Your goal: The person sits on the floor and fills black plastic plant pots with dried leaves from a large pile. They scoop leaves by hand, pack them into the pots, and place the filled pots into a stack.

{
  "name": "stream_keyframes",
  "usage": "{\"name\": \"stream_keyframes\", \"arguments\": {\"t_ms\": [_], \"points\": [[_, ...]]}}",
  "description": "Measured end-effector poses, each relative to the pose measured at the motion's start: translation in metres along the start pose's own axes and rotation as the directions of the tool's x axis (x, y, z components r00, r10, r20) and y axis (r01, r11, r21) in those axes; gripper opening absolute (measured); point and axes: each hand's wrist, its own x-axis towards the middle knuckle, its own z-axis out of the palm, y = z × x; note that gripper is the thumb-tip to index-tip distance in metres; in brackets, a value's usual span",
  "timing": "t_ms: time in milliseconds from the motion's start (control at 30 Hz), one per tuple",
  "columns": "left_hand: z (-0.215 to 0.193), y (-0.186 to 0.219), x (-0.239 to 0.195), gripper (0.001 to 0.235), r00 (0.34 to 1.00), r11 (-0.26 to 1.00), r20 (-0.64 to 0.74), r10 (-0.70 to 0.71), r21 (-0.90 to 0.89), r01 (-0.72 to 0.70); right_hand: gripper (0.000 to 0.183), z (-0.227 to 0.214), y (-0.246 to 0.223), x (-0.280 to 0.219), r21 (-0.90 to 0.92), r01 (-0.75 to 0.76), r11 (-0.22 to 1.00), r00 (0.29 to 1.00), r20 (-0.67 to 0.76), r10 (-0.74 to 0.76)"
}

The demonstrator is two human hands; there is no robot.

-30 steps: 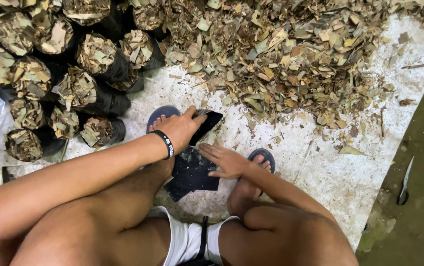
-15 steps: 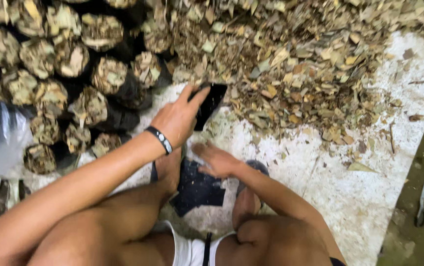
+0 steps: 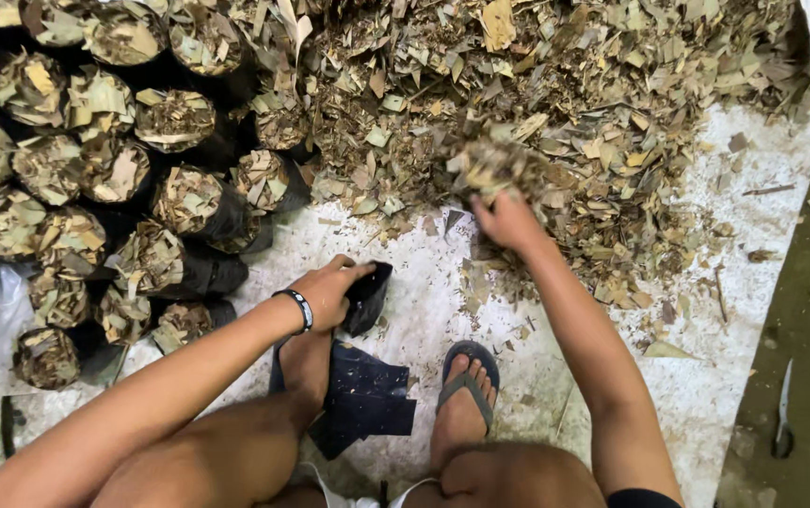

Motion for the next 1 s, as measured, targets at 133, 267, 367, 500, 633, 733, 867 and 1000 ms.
{"name": "stream_keyframes", "arguments": {"t_ms": [133,267,367,500,633,733,867,1000], "points": [[0.004,-0.008,0.015,0.082,0.998,0.997,-0.059,0.009,-0.073,-0.014,0.039,-0.045,-0.016,-0.015,0.244,0.196,0.95,0.939,-0.325,-0.111],[0.012,0.004,0.027,0.082,0.977,0.988,-0.188,0.1,-0.094,-0.119,0.053,-0.087,-0.032,-0.045,0.108,0.056,0.993,0.986,-0.165,-0.038],[0.017,0.018,0.042,0.081,0.981,0.996,-0.176,0.082,-0.028,-0.088,0.09,-0.091,-0.053,-0.059,-0.295,0.058,0.954,0.995,-0.056,-0.078],[0.024,0.037,0.064,0.079,0.961,0.985,-0.23,0.155,-0.033,-0.167,0.137,-0.076,-0.072,-0.043,-0.719,0.099,0.687,0.994,0.039,-0.102],[0.032,0.042,0.084,0.08,0.979,0.991,-0.163,0.127,-0.016,-0.131,0.135,-0.048,-0.062,0.002,-0.663,0.067,0.746,0.995,-0.007,-0.095],[0.043,0.03,0.09,0.067,0.98,0.994,-0.169,0.105,-0.003,-0.107,0.103,0.002,-0.031,0.02,-0.749,0.072,0.658,0.988,-0.036,-0.15],[0.048,0.011,0.105,0.061,0.971,0.995,-0.22,0.088,-0.029,-0.097,0.057,0.03,0.021,0.037,-0.799,0.114,0.591,0.918,-0.143,-0.37],[0.044,0.004,0.113,0.072,0.975,0.988,-0.181,0.13,-0.059,-0.143,0.068,0.025,0.035,0.049,-0.71,0.151,0.688,0.954,-0.076,-0.289]]}}
